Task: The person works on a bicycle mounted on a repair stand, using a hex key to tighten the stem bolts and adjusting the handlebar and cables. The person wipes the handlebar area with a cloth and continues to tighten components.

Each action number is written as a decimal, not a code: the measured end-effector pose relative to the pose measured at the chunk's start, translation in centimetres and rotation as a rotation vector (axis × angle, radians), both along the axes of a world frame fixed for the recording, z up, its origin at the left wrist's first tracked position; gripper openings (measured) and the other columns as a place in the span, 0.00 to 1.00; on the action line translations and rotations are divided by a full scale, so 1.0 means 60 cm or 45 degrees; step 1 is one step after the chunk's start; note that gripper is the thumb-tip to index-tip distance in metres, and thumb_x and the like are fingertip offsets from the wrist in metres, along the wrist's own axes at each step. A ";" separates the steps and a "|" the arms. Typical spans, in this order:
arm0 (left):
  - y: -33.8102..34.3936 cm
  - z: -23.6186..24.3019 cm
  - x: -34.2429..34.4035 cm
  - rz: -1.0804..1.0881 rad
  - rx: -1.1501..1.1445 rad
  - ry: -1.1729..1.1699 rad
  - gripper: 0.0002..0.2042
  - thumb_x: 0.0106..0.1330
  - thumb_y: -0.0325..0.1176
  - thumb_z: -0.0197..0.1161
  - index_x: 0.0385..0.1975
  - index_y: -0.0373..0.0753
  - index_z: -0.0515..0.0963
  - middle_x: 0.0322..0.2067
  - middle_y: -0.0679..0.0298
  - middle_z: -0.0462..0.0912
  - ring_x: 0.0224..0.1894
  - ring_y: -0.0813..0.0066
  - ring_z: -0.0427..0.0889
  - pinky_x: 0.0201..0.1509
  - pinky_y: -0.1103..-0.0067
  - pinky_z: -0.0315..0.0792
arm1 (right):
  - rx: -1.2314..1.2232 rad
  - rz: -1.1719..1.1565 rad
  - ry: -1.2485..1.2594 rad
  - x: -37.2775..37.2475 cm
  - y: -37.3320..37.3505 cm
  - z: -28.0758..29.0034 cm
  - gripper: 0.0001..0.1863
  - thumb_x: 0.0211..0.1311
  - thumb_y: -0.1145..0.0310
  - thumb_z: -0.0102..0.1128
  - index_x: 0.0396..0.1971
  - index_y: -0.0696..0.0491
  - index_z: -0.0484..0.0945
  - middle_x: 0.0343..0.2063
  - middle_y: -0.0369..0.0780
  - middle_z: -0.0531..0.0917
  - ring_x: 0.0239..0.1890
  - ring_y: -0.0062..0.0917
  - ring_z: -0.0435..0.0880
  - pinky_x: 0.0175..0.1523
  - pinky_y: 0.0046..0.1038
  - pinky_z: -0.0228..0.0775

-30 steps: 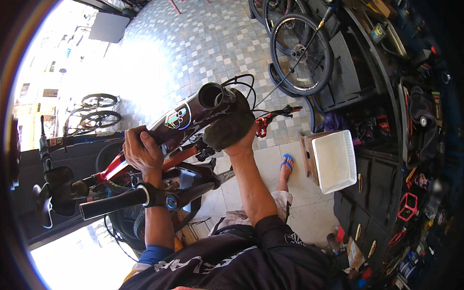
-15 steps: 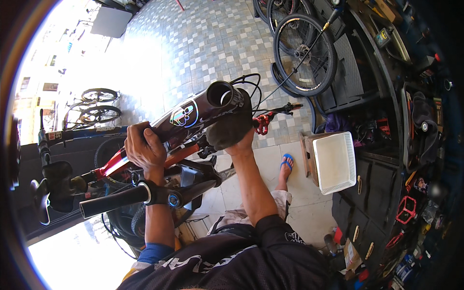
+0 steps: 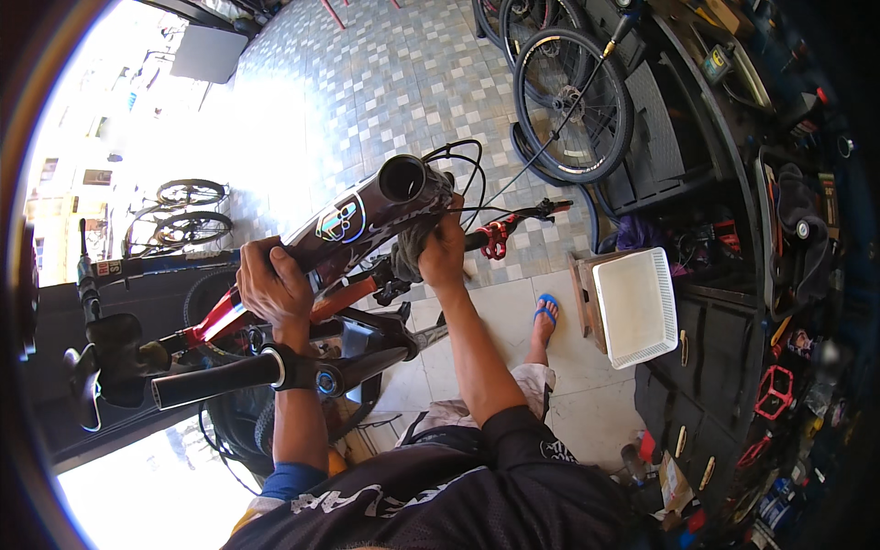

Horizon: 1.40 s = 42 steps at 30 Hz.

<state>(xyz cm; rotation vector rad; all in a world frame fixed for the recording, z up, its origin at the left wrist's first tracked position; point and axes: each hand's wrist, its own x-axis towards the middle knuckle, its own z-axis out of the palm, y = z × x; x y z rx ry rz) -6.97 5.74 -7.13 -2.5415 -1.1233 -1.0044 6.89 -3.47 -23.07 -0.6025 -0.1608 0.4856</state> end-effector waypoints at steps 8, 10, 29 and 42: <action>-0.004 0.004 0.006 0.013 -0.003 0.012 0.16 0.74 0.45 0.51 0.34 0.39 0.79 0.30 0.55 0.80 0.32 0.48 0.79 0.40 0.59 0.70 | 0.107 0.099 -0.072 0.000 0.003 -0.026 0.14 0.77 0.79 0.49 0.57 0.55 0.75 0.43 0.34 0.83 0.39 0.14 0.80 0.44 0.19 0.73; -0.004 0.004 0.004 0.041 0.034 0.042 0.16 0.75 0.45 0.51 0.36 0.40 0.79 0.31 0.54 0.81 0.34 0.45 0.80 0.40 0.57 0.70 | 0.103 0.242 0.040 0.007 -0.006 -0.021 0.11 0.76 0.79 0.48 0.52 0.55 0.77 0.35 0.34 0.83 0.31 0.14 0.79 0.36 0.20 0.71; 0.005 -0.008 -0.010 0.022 0.092 0.008 0.17 0.75 0.46 0.51 0.33 0.37 0.72 0.30 0.52 0.78 0.33 0.47 0.80 0.38 0.56 0.71 | -0.869 0.217 -0.044 0.102 -0.417 0.010 0.18 0.77 0.69 0.53 0.63 0.52 0.78 0.48 0.37 0.86 0.46 0.23 0.85 0.52 0.28 0.77; -0.002 -0.003 -0.004 0.025 0.093 0.018 0.17 0.76 0.46 0.54 0.34 0.38 0.74 0.32 0.52 0.81 0.33 0.46 0.82 0.38 0.55 0.73 | -2.126 -1.661 -0.944 0.380 -0.875 0.406 0.17 0.61 0.72 0.62 0.50 0.59 0.80 0.48 0.54 0.84 0.53 0.51 0.82 0.60 0.41 0.73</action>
